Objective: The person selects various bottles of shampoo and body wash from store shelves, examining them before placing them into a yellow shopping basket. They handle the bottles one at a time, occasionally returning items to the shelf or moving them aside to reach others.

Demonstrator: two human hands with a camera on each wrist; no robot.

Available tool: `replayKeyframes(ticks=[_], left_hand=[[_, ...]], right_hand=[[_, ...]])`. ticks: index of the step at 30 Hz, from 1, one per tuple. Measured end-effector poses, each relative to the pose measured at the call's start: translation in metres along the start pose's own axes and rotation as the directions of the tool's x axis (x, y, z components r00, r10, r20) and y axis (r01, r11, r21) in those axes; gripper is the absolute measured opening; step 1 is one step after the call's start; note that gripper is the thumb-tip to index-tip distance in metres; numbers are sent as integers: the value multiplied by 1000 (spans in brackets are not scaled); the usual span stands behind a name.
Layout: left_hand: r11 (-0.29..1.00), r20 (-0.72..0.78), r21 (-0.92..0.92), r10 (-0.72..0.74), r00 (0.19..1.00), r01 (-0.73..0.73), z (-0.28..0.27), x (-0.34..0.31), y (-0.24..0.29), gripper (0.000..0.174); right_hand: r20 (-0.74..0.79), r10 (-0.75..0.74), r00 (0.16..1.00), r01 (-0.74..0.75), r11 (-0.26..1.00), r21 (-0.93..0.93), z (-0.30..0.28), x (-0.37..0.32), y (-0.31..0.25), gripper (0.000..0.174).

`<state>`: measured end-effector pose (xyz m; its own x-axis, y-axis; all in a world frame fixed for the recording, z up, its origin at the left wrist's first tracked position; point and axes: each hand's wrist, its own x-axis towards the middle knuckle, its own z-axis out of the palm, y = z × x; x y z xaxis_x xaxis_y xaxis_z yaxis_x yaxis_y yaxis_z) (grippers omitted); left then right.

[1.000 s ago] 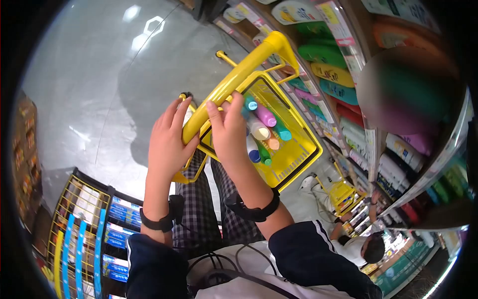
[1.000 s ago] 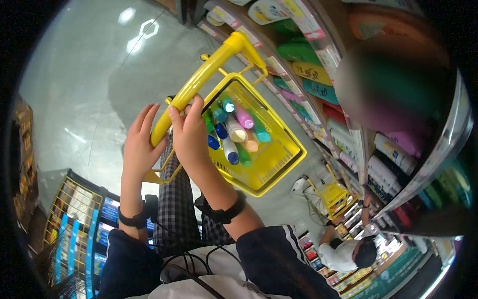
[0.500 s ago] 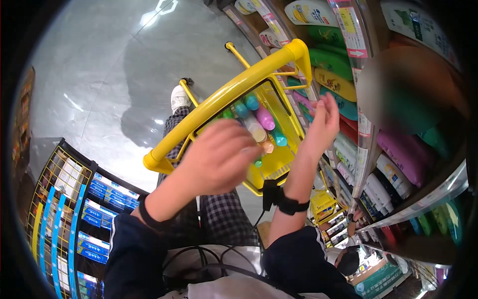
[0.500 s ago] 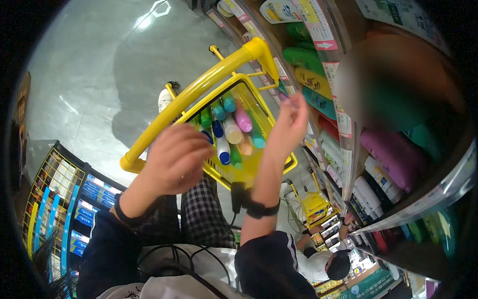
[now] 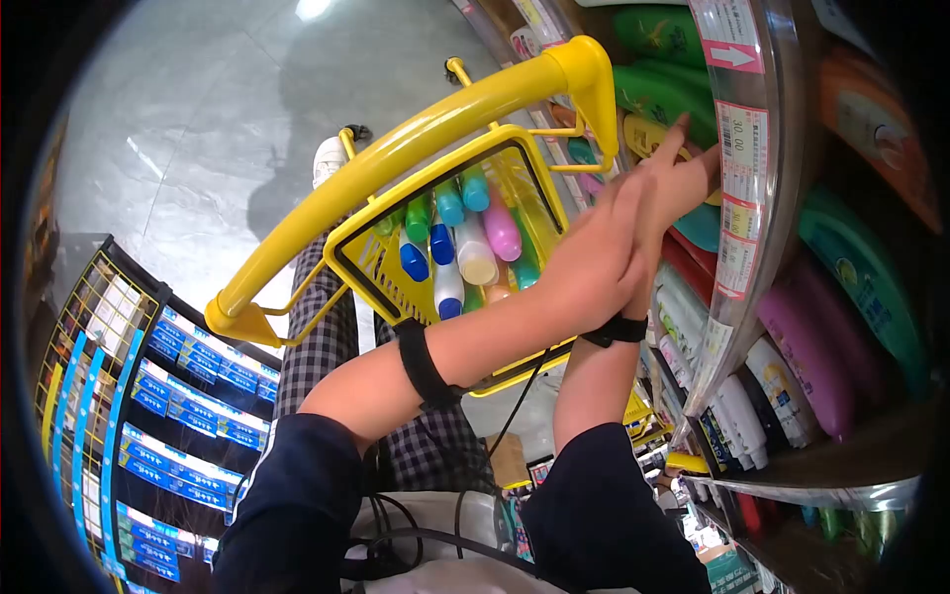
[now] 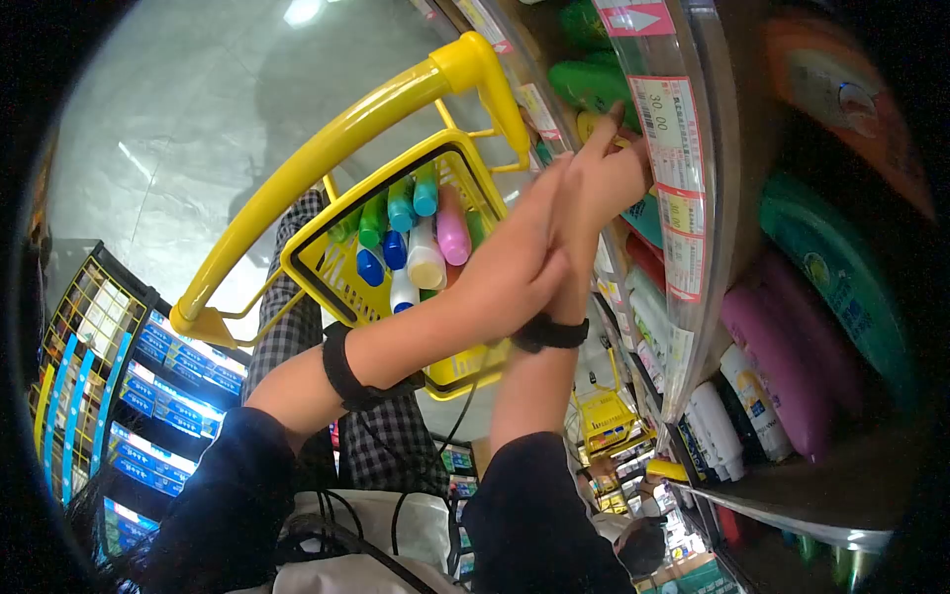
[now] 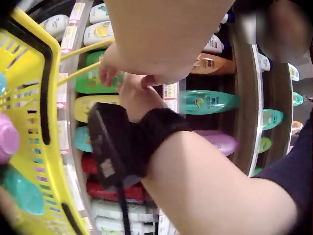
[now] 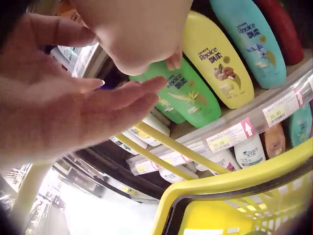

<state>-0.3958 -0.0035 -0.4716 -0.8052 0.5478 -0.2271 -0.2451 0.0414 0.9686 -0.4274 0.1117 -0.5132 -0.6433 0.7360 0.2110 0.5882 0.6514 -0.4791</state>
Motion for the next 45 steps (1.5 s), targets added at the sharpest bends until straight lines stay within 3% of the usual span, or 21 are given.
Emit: replayKeyframes(ticks=[3, 6, 9, 12, 14, 16, 17, 18, 21, 22, 23, 27, 28, 30, 33, 34, 37, 38, 40, 44, 45], left_hand=[[973, -33, -211, -98, 995, 89, 16, -2, -9, 72], [946, 6, -294, -143, 990, 139, 14, 11, -22, 72], [831, 42, -505, -247, 968, 234, 18, 32, -21, 72], [659, 52, -691, -364, 930, 297, 24, 42, -15, 73], [631, 85, -692, -411, 908, 350, 25, 39, -12, 73], [588, 136, -714, -417, 899, 381, 26, 36, -11, 74], [560, 170, -732, -401, 900, 387, 24, 32, -13, 75], [528, 205, -750, -388, 898, 399, 23, 26, -14, 75], [221, 392, -797, -521, 759, 563, 12, 9, 1, 79], [133, 367, -840, -577, 730, 527, 20, 3, 3, 86], [139, 370, -823, -605, 705, 551, 27, -10, 5, 87], [119, 436, -731, -676, 594, 672, 49, -78, 28, 93], [135, 407, -710, -722, 560, 691, 55, -93, 34, 91], [159, 339, -665, -806, 485, 730, 69, -118, 40, 88], [10, 448, -613, -820, 357, 790, 78, -142, 32, 90], [42, 456, -557, -819, 348, 829, 85, -151, 16, 91], [5, 440, -371, -879, 181, 929, 98, -175, -33, 92], [-32, 474, -336, -869, 140, 941, 96, -180, -49, 89], [-103, 537, -261, -842, 56, 960, 92, -185, -81, 84], [-40, 400, -357, -909, 114, 933, 121, -230, -147, 69], [-14, 394, -440, -902, 179, 898, 127, -238, -160, 68]], right_hand=[[-5, 46, 999, -46, 999, -5, -8, -8, -5, 42], [54, -2, 999, 1, 1000, 13, -18, -14, -10, 42], [21, -91, 996, 85, 976, 203, -16, -21, -13, 41], [144, 132, 981, -183, 881, 436, -21, -27, -17, 39], [224, 330, 917, -396, 678, 619, -26, -31, 6, 38], [146, 224, 964, -267, 771, 579, -33, -42, 20, 38], [53, -1, 999, -21, 910, 414, -45, -54, 25, 39], [11, -238, 971, 230, 950, 210, -60, -65, 26, 40], [115, -411, 904, 413, 911, 8, -116, -92, 18, 51], [127, -404, 906, 402, 915, 45, -133, -104, 14, 52], [137, -399, 907, 391, 917, 82, -150, -117, 11, 53], [336, -297, 894, 356, 926, -129, -233, -154, 3, 59], [448, -191, 873, 313, 925, -215, -249, -155, -4, 60], [625, 54, 779, 252, 885, -391, -272, -152, -21, 60], [708, 377, 597, 54, 862, -505, -273, -159, -23, 57], [700, 485, 524, 8, 819, -573, -268, -162, -25, 53], [723, 515, 460, -19, 820, -572, -257, -189, 7, 61], [724, 556, 408, -74, 811, -581, -247, -194, 15, 58], [746, 530, 404, -122, 839, -531, -225, -214, 44, 53], [773, 452, 445, -138, 888, -440, -178, -265, 124, 39], [771, 417, 481, -122, 903, -412, -166, -278, 145, 38]])
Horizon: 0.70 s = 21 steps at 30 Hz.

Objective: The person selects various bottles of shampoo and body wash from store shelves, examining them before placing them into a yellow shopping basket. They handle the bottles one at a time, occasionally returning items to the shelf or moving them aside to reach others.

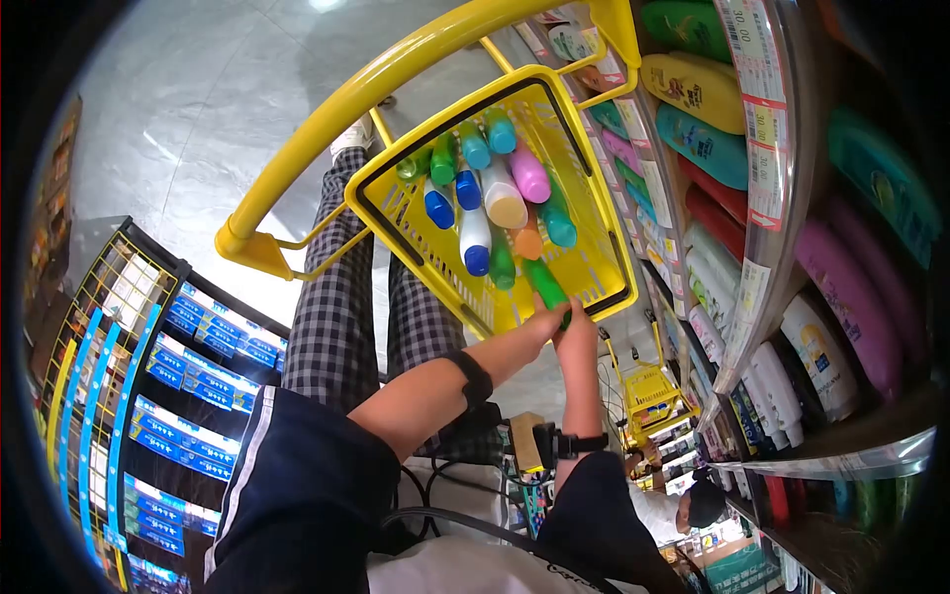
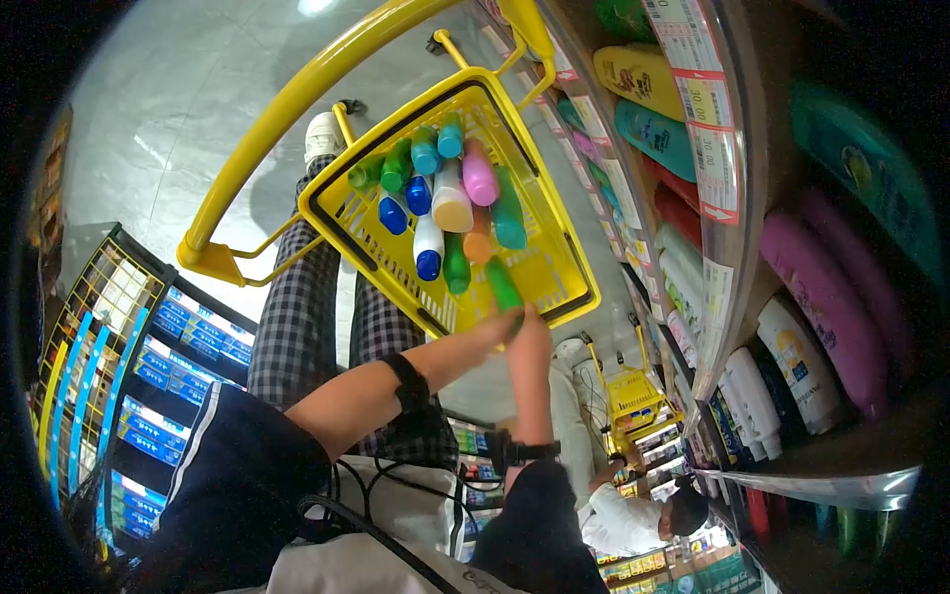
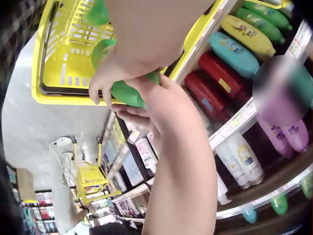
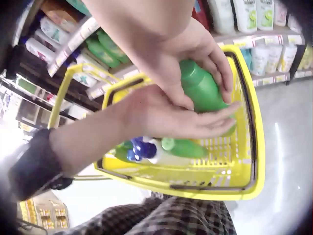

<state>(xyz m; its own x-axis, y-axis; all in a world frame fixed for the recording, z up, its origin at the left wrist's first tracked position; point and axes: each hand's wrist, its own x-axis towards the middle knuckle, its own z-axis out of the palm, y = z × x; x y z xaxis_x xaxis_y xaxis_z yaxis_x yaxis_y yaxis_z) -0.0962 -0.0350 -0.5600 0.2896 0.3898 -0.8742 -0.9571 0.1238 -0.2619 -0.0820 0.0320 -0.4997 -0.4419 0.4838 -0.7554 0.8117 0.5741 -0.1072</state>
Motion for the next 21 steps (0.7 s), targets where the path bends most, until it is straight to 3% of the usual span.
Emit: replayKeyframes(ticks=[2, 6, 7, 11, 13, 15, 17, 18, 21], left_hand=[[982, 36, -139, 134, 990, -128, -7, 17, -8, 66], [994, 20, -26, 109, 994, -109, -26, 15, 0, 64], [996, -24, 33, 84, 996, -83, -27, 4, 12, 63], [996, -130, -31, -89, 987, 86, -16, -62, 52, 57], [996, -150, -61, -66, 986, 58, -20, -62, 47, 56], [994, -163, -79, 58, 985, -71, -23, -60, 44, 56], [993, -166, -114, -14, 986, -6, -25, -60, 44, 53], [991, -165, -133, -49, 985, 27, -25, -60, 43, 52], [987, -267, -60, 128, 955, -150, -26, -61, 41, 50]], right_hand=[[9, 12, 1000, -12, 999, 31, 9, 20, -3, 35], [138, 150, 979, -171, 972, 160, 13, 36, -33, 32], [131, 140, 981, -160, 975, 156, 15, 40, -37, 30], [57, -1, 998, -2, 999, 44, 34, 49, -42, 24], [57, 12, 998, -11, 1000, -10, 42, 52, -45, 25], [42, 7, 999, -6, 1000, -27, 51, 54, -47, 26], [18, -12, 1000, 12, 1000, -20, 56, 51, -40, 27], [5, -25, 1000, 25, 999, 48, 52, 47, -43, 25], [-27, -47, 999, 53, 964, 259, 45, 43, -54, 22]])
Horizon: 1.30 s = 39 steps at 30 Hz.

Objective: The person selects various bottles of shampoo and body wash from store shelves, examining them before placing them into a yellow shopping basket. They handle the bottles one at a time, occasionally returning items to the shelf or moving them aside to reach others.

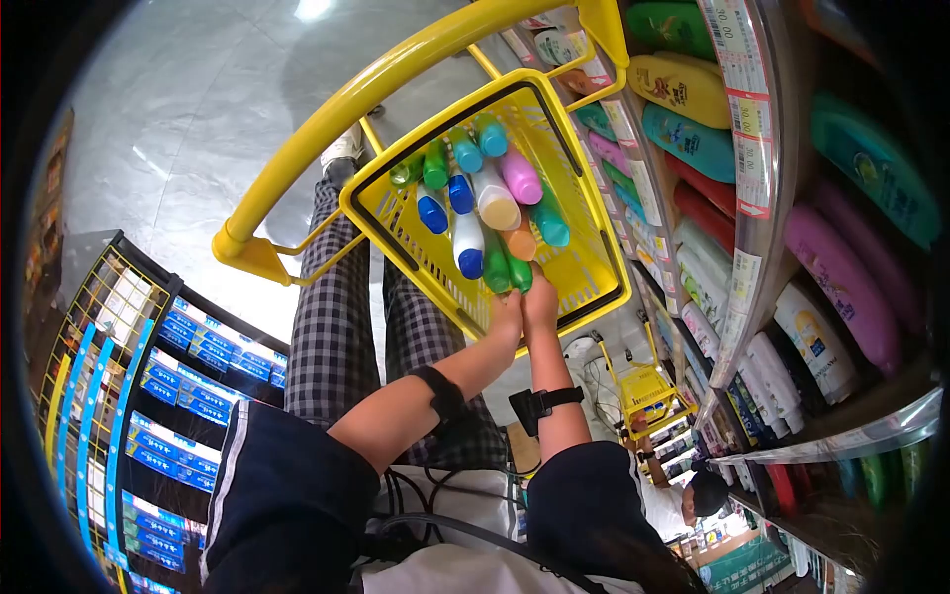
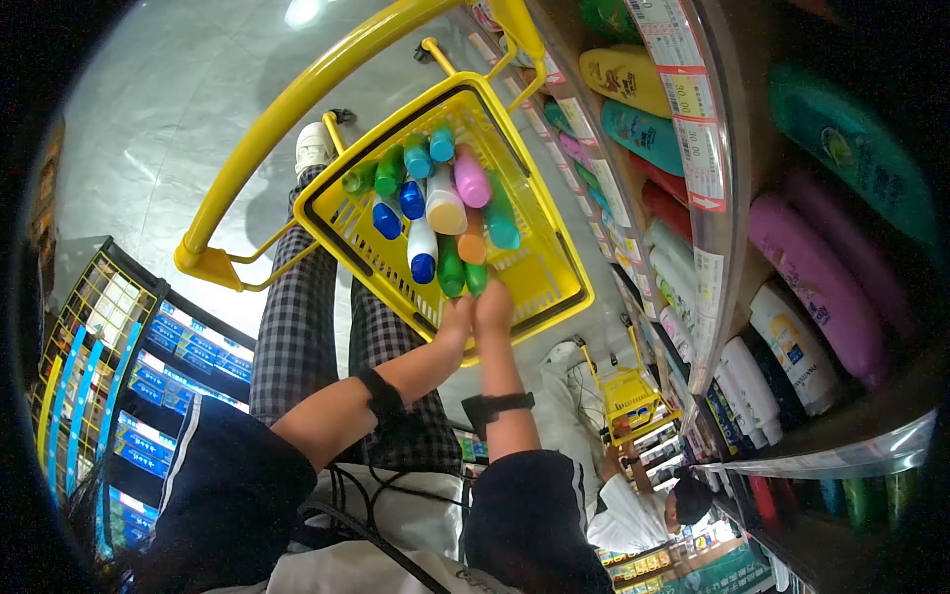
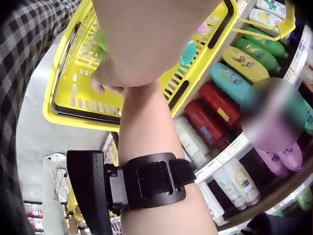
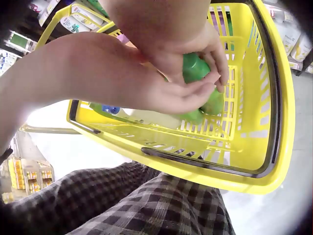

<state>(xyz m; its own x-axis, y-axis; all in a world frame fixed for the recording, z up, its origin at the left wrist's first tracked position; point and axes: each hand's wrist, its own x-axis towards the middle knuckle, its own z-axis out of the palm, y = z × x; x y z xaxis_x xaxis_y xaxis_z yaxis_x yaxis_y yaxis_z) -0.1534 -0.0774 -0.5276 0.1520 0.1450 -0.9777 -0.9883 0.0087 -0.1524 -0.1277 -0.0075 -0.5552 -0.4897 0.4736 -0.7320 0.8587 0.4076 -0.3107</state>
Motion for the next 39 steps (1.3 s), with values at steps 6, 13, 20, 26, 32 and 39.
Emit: replayKeyframes(ticks=[6, 13, 20, 26, 32, 39], left_hand=[[994, 50, 15, -105, 993, 105, 7, -16, 8, 50], [975, 147, 218, -65, 987, 31, 20, 2, -23, 53], [844, 617, 141, 333, 713, -517, 60, -67, 64, 29], [716, 499, -26, 614, 612, -698, 87, -51, 155, 23], [717, 414, -71, 654, 633, -694, 80, -41, 178, 22], [544, 446, 132, 714, 540, -829, 76, -43, 175, 22]], right_hand=[[174, 282, 943, -322, 907, 271, -13, 0, -7, 31], [75, 172, 982, -138, 933, -332, -139, -9, -73, 45], [-585, -627, 515, 411, 779, -474, -185, 73, -116, 48], [-596, -625, 505, 293, 773, -563, -188, 129, -145, 49], [-585, -589, 558, 260, 793, -552, -196, 147, -150, 51], [-617, -593, 518, 480, 798, -364, -157, 118, -143, 50]])
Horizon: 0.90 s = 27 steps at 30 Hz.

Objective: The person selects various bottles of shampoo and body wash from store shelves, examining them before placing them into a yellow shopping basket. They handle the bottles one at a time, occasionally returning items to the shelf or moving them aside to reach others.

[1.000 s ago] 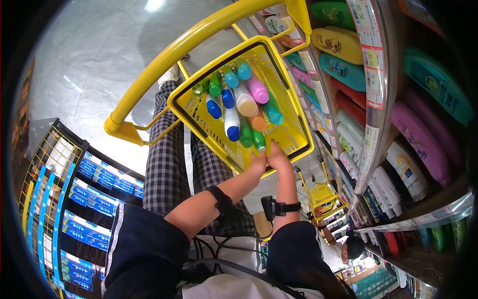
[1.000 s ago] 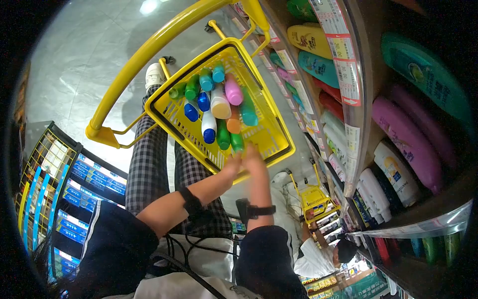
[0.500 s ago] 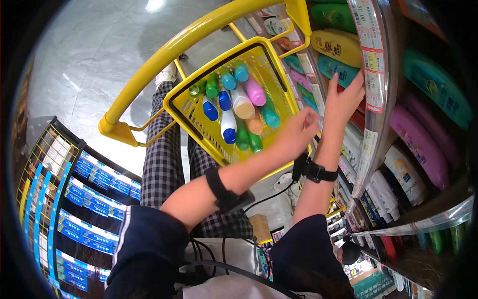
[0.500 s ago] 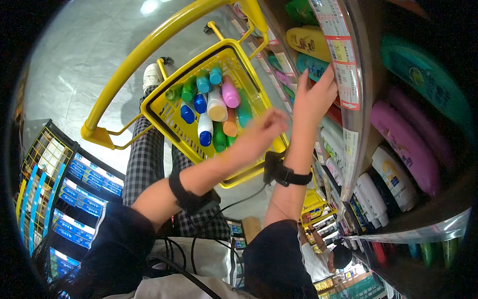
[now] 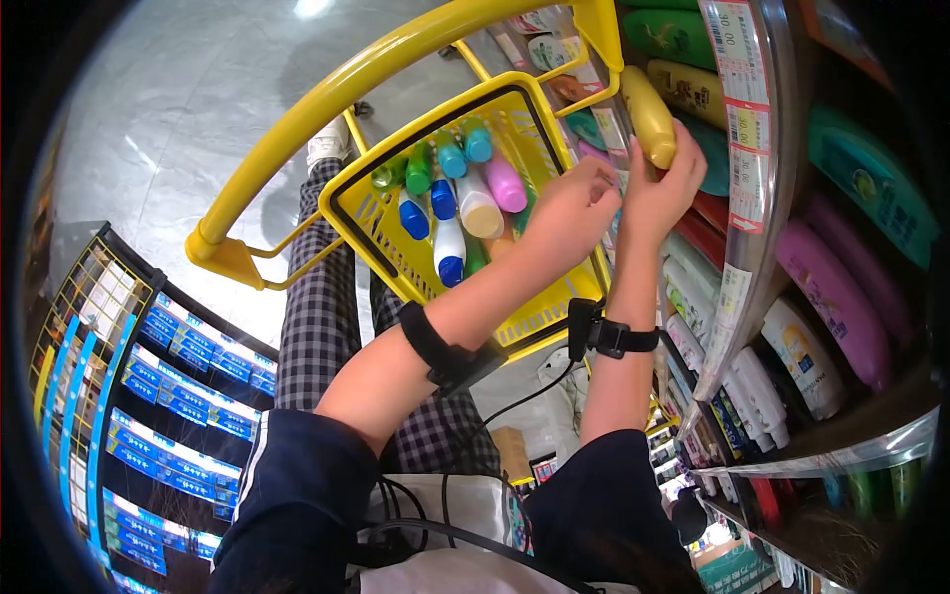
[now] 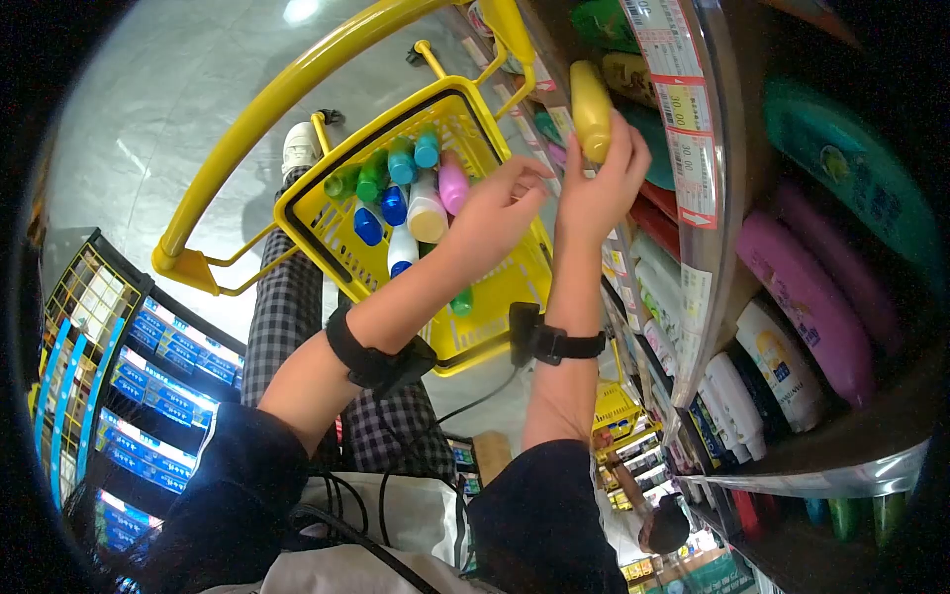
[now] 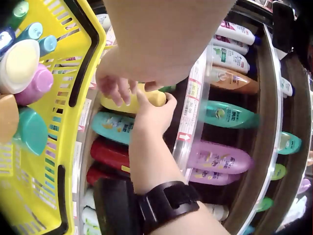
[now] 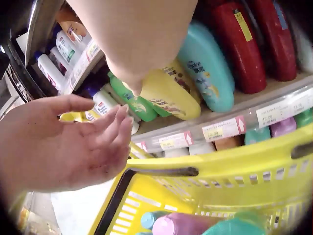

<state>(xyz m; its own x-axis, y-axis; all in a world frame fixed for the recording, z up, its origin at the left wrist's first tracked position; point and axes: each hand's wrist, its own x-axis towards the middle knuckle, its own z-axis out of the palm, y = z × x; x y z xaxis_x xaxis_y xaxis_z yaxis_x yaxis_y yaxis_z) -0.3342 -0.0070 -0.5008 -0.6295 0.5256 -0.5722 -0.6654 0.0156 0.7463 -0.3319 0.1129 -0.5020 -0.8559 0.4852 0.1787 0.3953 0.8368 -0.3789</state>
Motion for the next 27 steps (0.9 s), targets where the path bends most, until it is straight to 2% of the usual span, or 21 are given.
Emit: replayKeyframes(ticks=[2, 3, 6, 9, 11, 12, 13, 15, 16, 18, 19, 22, 23, 24, 25, 27], left_hand=[[1000, -10, 24, 2, 1000, -1, 2, 4, -1, 25], [999, -12, 34, 2, 1000, -2, 3, 6, -1, 27], [991, -41, -14, 129, 991, -129, 6, 7, 5, 41], [989, 46, -93, 117, 992, -112, 11, -3, 18, 57], [974, 35, -206, 104, 994, -94, 25, -12, 19, 63], [962, 29, -258, 99, 995, -88, 31, -18, 19, 66], [947, 137, -319, 88, 987, -40, 32, -29, 28, 72], [974, 78, -222, 64, 995, -46, 48, -56, 29, 73], [983, 50, -174, 58, 997, -49, 56, -70, 30, 74], [942, 123, -302, -113, 986, 145, 64, -97, 34, 73], [903, 165, -357, -193, 967, 241, 66, -109, 36, 72], [957, 202, -166, -202, 958, 237, 73, -132, 11, 71], [940, 239, -190, -236, 942, 284, 73, -137, 1, 71], [919, 279, -213, -269, 922, 332, 72, -141, -6, 70], [895, 320, -234, -298, 899, 380, 72, -143, -16, 70], [923, 303, -59, -347, 888, 380, 70, -139, -41, 68]], right_hand=[[35, -42, 999, 39, 996, 76, 5, -4, 1, 49], [70, 60, 996, -72, 981, 180, 7, -5, 0, 46], [20, 113, 993, -115, 975, 192, 0, -9, 2, 45], [-44, 28, 999, -20, 986, 164, -29, -32, -4, 48], [-61, -45, 997, 53, 988, 142, -63, -50, -17, 50], [-18, -73, 997, 74, 995, 62, -84, -58, -24, 54], [29, -96, 995, 97, 995, -19, -106, -67, -30, 59], [73, -128, 989, 117, 982, 148, -143, -85, -31, 56], [134, -119, 984, 107, 990, 93, -160, -91, -33, 55], [251, -93, 964, 100, 995, -16, -190, -100, -38, 54], [289, -48, 956, 50, 999, 0, -200, -104, -38, 54], [395, 119, 911, -134, 991, 10, -212, -114, -30, 55], [421, 201, 884, -216, 976, -13, -210, -120, -24, 55], [445, 282, 850, -296, 954, -40, -208, -129, -17, 55], [443, 439, 782, -466, 883, -53, -195, -141, -7, 55], [482, 561, 672, -598, 796, -93, -166, -159, 14, 55]])
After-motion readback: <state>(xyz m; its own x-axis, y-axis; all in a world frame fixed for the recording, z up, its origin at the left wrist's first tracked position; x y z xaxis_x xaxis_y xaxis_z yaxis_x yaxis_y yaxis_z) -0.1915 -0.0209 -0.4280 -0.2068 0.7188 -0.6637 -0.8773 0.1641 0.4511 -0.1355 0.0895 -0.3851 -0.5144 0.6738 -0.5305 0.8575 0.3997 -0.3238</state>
